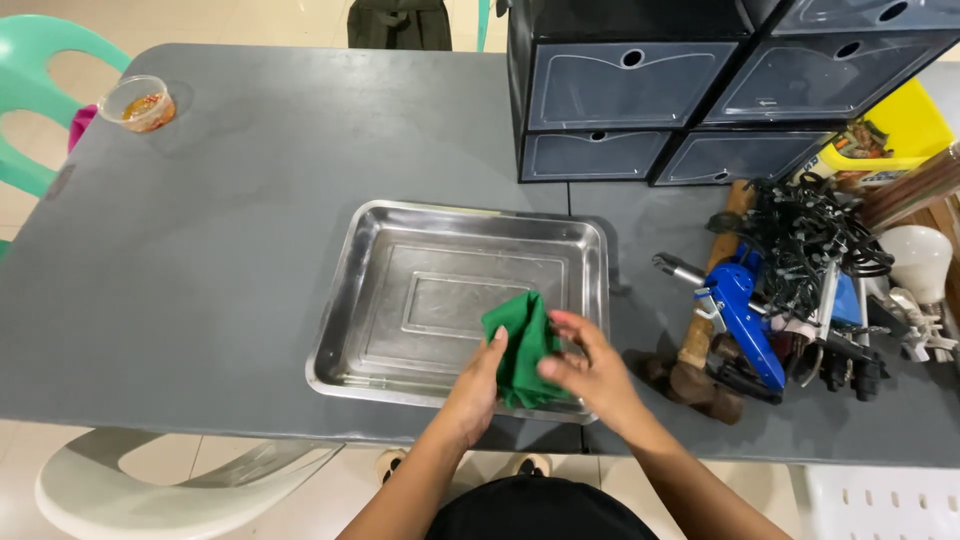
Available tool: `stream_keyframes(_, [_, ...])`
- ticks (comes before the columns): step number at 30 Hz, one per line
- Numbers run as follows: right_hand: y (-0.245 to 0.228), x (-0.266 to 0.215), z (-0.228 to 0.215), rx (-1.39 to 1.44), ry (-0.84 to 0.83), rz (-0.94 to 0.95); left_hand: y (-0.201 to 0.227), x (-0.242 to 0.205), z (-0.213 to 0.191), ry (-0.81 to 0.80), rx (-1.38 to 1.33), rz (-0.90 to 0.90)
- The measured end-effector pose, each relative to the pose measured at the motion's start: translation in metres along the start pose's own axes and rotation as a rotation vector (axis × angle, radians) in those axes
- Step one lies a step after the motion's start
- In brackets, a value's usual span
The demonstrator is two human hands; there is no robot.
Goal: The person wipes a metal tray with a green cloth, then proceeds to clean various items on the table. They wipe a string of Christmas lights, a blue clamp, a hammer, a bundle of wooden sticks, a light bulb, and a small white plastic component, placing each item into the tray after cleaning.
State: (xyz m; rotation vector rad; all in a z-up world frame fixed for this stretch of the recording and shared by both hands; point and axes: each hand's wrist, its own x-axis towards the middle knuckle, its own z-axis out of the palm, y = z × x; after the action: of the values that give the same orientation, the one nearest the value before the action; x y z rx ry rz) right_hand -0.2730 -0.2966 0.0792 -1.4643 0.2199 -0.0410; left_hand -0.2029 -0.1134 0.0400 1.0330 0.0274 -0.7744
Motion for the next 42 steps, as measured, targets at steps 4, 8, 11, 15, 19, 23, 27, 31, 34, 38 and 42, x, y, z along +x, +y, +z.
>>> stream_keyframes(4, [-0.020,-0.007,0.011,-0.498,-0.064,-0.257,0.023,-0.013,0.026,0.028,-0.089,-0.136])
stream_keyframes(8, [0.016,0.006,-0.024,-0.471,-0.053,-0.261,0.017,0.001,0.000,0.103,0.153,-0.073])
stream_keyframes(11, [0.042,0.017,-0.069,0.045,-0.054,0.132,0.032,0.007,-0.017,0.095,0.370,0.096])
stream_keyframes(15, [0.037,0.026,-0.086,0.603,-0.112,0.356,0.059,0.002,-0.021,-0.043,0.301,0.089])
stream_keyframes(19, [0.025,0.027,-0.068,0.668,0.061,0.536,0.065,0.001,-0.016,-0.090,0.460,0.194])
stream_keyframes(23, [0.013,0.025,-0.056,0.706,-0.017,0.503,0.054,0.009,-0.012,-0.040,0.520,0.231])
stream_keyframes(27, [0.004,0.023,-0.050,0.552,-0.045,0.453,0.043,0.016,-0.009,0.058,0.485,0.191])
stream_keyframes(31, [0.005,0.024,-0.051,0.571,-0.019,0.486,0.054,0.008,-0.008,0.089,0.297,0.124])
stream_keyframes(34, [0.001,0.022,-0.056,0.793,-0.134,0.483,0.070,0.000,-0.011,-0.010,0.139,0.022])
stream_keyframes(38, [0.027,0.022,-0.085,0.788,-0.245,0.540,0.083,-0.009,-0.016,-0.199,0.130,-0.067])
stream_keyframes(42, [0.035,0.021,-0.102,0.477,-0.631,0.330,0.100,-0.013,-0.014,-0.278,0.163,-0.104])
